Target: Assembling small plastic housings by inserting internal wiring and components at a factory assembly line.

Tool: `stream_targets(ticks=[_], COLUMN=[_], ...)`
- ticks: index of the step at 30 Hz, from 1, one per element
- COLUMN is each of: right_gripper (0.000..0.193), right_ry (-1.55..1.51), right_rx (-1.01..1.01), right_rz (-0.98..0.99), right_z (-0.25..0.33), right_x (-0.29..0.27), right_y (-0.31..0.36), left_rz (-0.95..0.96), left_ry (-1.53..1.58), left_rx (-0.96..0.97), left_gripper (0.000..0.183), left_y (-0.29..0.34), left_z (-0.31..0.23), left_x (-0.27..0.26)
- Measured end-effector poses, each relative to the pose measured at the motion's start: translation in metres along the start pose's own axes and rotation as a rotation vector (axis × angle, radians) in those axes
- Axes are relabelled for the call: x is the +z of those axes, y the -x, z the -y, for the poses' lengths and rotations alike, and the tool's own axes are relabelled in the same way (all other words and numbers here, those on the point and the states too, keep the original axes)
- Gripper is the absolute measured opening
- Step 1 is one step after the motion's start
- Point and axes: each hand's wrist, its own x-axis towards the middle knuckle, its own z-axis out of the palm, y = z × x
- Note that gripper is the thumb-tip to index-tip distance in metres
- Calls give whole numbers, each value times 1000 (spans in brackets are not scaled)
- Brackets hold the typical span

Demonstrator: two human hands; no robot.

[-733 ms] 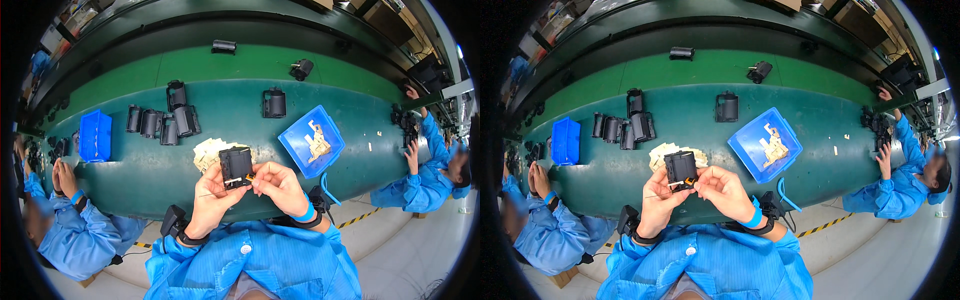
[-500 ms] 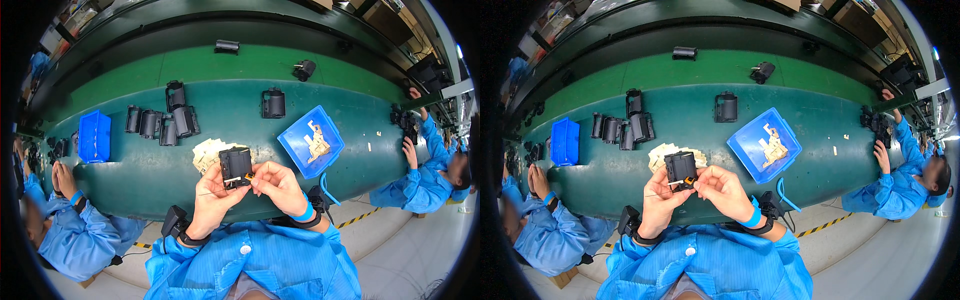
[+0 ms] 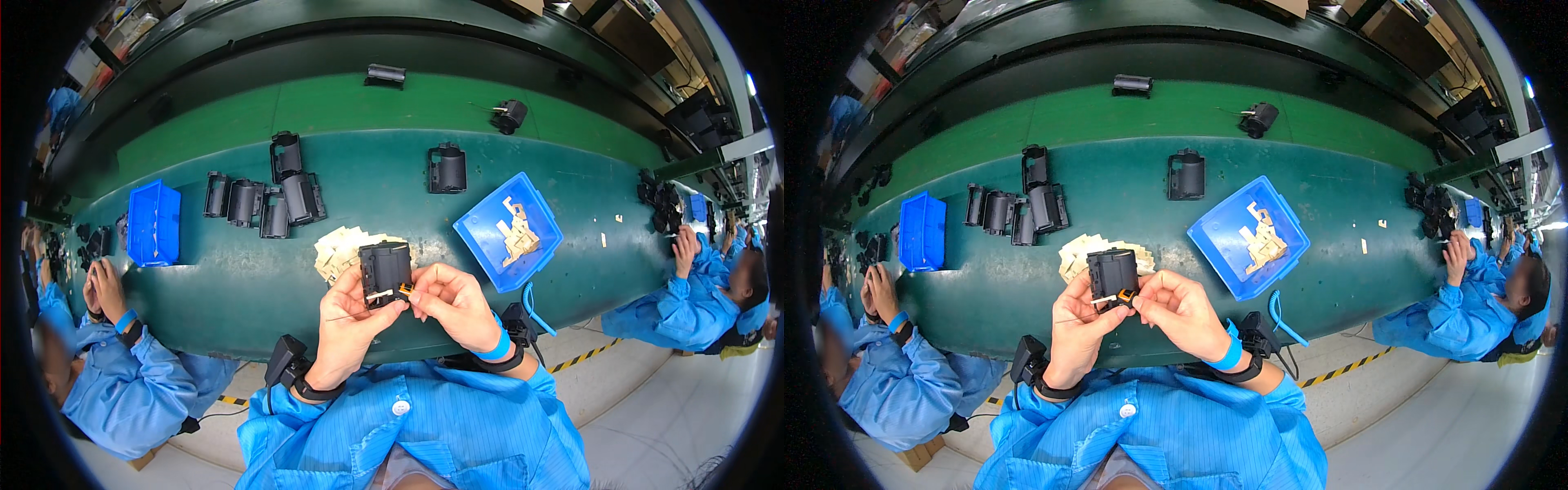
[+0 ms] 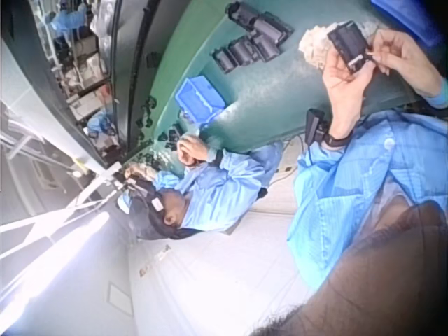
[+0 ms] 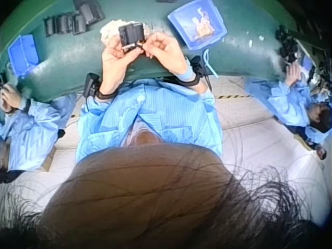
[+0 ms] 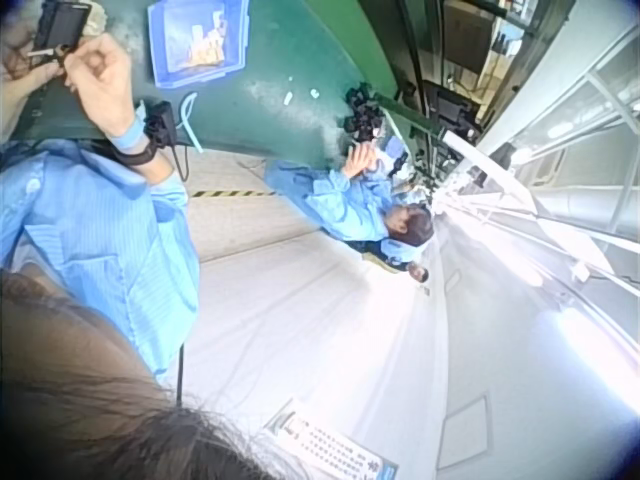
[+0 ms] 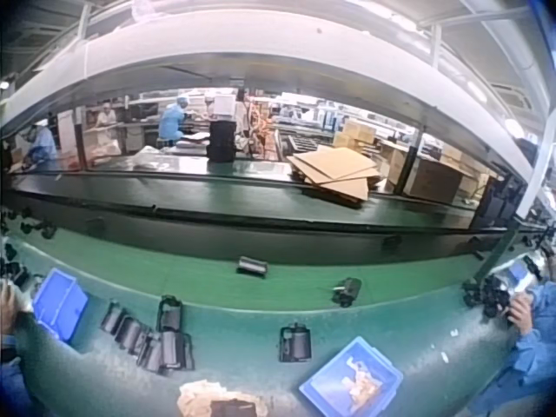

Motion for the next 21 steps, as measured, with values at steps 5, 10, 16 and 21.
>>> stream_targets(ticks=[5, 10, 16, 21], right_gripper=[7, 7, 7, 7], right_ry=[-24, -33, -15, -13], right_rx=[-10, -10, 17, 25], right_rz=[3, 4, 6, 20], right_z=[-1, -3, -4, -2], right_x=[1, 1, 2, 3], right_y=[-1, -1, 0, 1], left_rz=[-1, -3, -14, -31], left_ry=[-2, 0, 33, 69], left_rx=[-17, -17, -20, -29], left_gripper=[48, 47, 47, 47], left_y=[-1, -1, 0, 1], left_z=[1, 2, 5, 6], left_x=[-2, -3, -4, -4])
